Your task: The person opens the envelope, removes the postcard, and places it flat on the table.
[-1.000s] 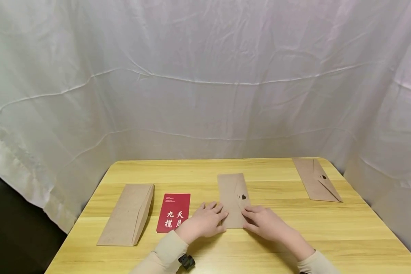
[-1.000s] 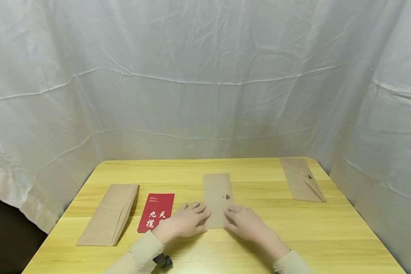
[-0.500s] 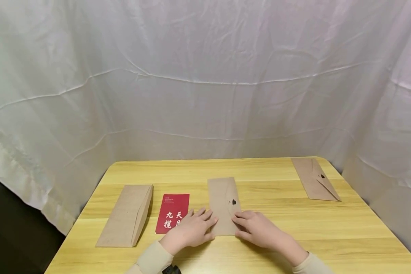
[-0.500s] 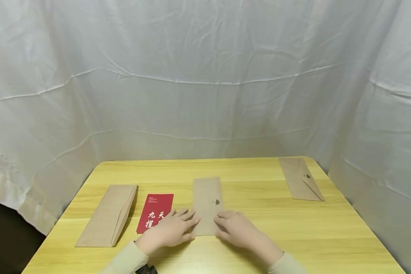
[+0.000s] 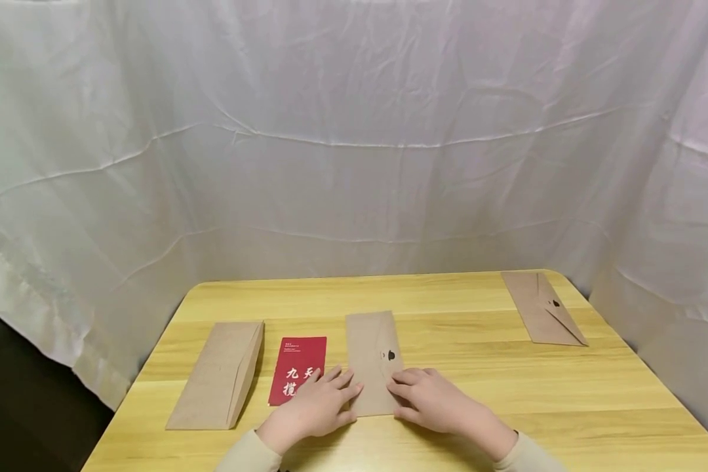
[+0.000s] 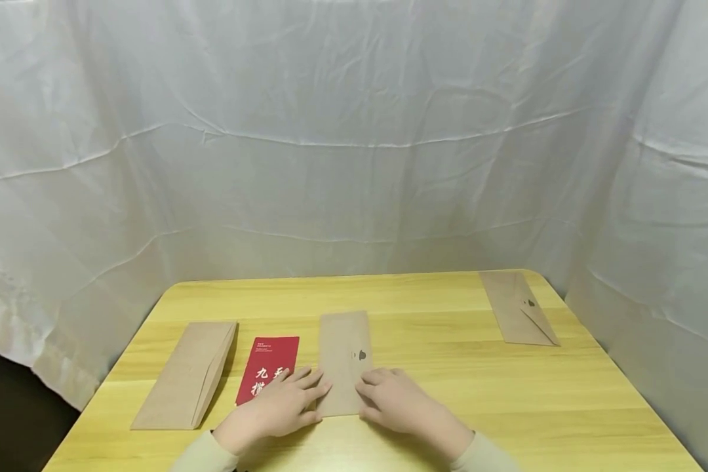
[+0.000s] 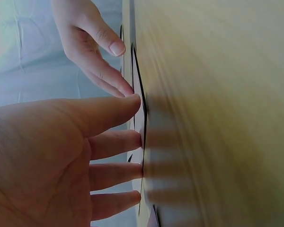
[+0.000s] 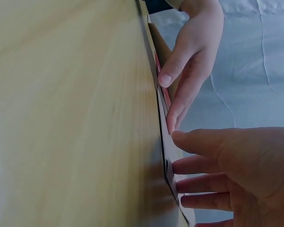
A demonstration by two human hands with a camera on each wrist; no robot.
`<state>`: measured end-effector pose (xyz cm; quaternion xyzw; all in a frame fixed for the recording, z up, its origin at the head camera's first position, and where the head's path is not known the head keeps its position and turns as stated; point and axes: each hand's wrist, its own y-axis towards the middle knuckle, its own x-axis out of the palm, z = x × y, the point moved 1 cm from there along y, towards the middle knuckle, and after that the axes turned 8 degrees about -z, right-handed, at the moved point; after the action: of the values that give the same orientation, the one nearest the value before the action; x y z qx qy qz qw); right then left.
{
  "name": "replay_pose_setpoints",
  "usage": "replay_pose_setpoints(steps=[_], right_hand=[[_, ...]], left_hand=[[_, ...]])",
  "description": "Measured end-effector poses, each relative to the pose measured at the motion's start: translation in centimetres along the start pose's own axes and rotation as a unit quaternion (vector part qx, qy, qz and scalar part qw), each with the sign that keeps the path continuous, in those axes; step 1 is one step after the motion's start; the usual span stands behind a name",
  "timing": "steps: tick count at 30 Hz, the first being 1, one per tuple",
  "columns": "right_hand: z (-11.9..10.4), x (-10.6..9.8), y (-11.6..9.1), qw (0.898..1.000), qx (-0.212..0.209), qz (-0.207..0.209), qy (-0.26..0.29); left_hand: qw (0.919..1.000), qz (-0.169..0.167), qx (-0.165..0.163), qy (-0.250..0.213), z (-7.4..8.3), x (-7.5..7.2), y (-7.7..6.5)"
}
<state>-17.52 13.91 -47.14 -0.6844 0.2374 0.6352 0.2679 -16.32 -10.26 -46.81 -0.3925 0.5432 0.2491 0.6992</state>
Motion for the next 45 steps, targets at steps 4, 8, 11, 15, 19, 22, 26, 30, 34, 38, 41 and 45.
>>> replay_pose_setpoints(steps=[4, 8, 11, 15, 19, 22, 26, 30, 34, 38, 41, 45], right_hand=[[-0.6, -0.2, 0.5, 1.000, -0.003, -0.008, -0.003], [-1.2, -0.2, 1.2, 1.000, -0.010, -0.018, -0.007], [-1.6, -0.1, 1.9, 0.999, -0.016, -0.023, -0.021], [-2.0, 0.0, 2.6, 0.999, -0.023, -0.027, -0.033], [-2.0, -0.2, 2.8, 0.999, -0.019, -0.039, -0.021], [-1.8, -0.5, 2.6, 0.998, -0.008, -0.055, -0.011], [-1.7, -0.9, 2.2, 0.998, 0.004, -0.070, 0.000], [-1.7, -1.4, 1.9, 0.998, 0.006, -0.070, 0.010], [-1.6, -2.1, 1.5, 0.998, 0.004, -0.062, 0.013], [-1.4, -2.6, 1.3, 0.999, 0.003, -0.050, 0.014], [-1.1, -2.9, 1.1, 0.999, 0.009, -0.041, 0.017], [-0.5, -3.5, 0.9, 0.999, 0.028, -0.033, 0.021]], left_hand=[[1.0000, 0.005, -0.004, 0.004, -0.2, 0.1, -0.5], [0.9999, 0.005, -0.008, 0.009, -0.2, 0.1, -0.8], [0.9999, 0.006, -0.009, 0.009, -0.2, -0.2, -0.9], [1.0000, 0.003, -0.008, 0.003, -0.2, -0.5, -1.0], [1.0000, -0.003, -0.008, -0.004, -0.2, -0.7, -1.1], [0.9999, -0.006, -0.007, -0.006, -0.2, -0.8, -1.1], [0.9999, -0.007, -0.005, -0.005, -0.2, -0.7, -1.0], [0.9999, -0.010, -0.005, -0.005, -0.2, -0.7, -0.9], [0.9999, -0.012, -0.004, -0.005, -0.4, -0.7, -0.8], [0.9999, -0.014, -0.003, -0.007, -0.5, -0.8, -0.9], [0.9999, -0.012, -0.001, -0.006, -0.5, -0.8, -1.0], [0.9999, -0.012, -0.001, -0.004, -0.5, -0.8, -1.1]])
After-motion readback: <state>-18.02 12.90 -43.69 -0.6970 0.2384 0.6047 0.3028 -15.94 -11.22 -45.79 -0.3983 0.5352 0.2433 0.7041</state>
